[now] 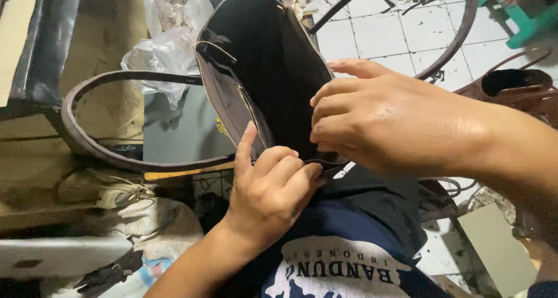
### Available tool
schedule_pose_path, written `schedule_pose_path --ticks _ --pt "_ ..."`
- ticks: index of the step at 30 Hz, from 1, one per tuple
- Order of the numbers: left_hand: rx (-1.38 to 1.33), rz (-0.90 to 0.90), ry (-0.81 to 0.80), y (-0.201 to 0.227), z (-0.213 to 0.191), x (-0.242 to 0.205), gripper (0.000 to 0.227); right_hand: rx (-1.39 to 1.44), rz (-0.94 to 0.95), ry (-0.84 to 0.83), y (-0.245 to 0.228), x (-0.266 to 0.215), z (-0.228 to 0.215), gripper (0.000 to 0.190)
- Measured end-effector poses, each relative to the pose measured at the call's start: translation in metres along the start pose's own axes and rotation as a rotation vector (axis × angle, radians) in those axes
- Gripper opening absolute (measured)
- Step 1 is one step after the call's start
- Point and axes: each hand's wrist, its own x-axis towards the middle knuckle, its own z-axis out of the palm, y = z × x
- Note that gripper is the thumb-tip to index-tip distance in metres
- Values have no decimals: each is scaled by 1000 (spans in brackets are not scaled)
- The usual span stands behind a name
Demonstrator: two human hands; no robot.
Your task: Inspecting the interior and exterior of a leather tote bag
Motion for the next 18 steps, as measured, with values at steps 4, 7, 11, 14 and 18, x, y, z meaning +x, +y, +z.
schedule_pose_path --ticks 4,7,11,14,18 --pt "-2 -10 -24 1 1 -1 14 -8 95 -119 5 -18 26 26" --pt "-15 -1 -1 -1 0 0 13 28 252 -463 1 -9 26 25" --pt "-20 27 -27 -7 -9 0 14 92 172 -401 0 0 24 24" --pt "-44 37 -62 -17 -15 -3 12 43 96 -330 -1 8 32 19" --pt "0 66 -100 -47 -21 -26 16 34 92 -381 -11 32 41 21"
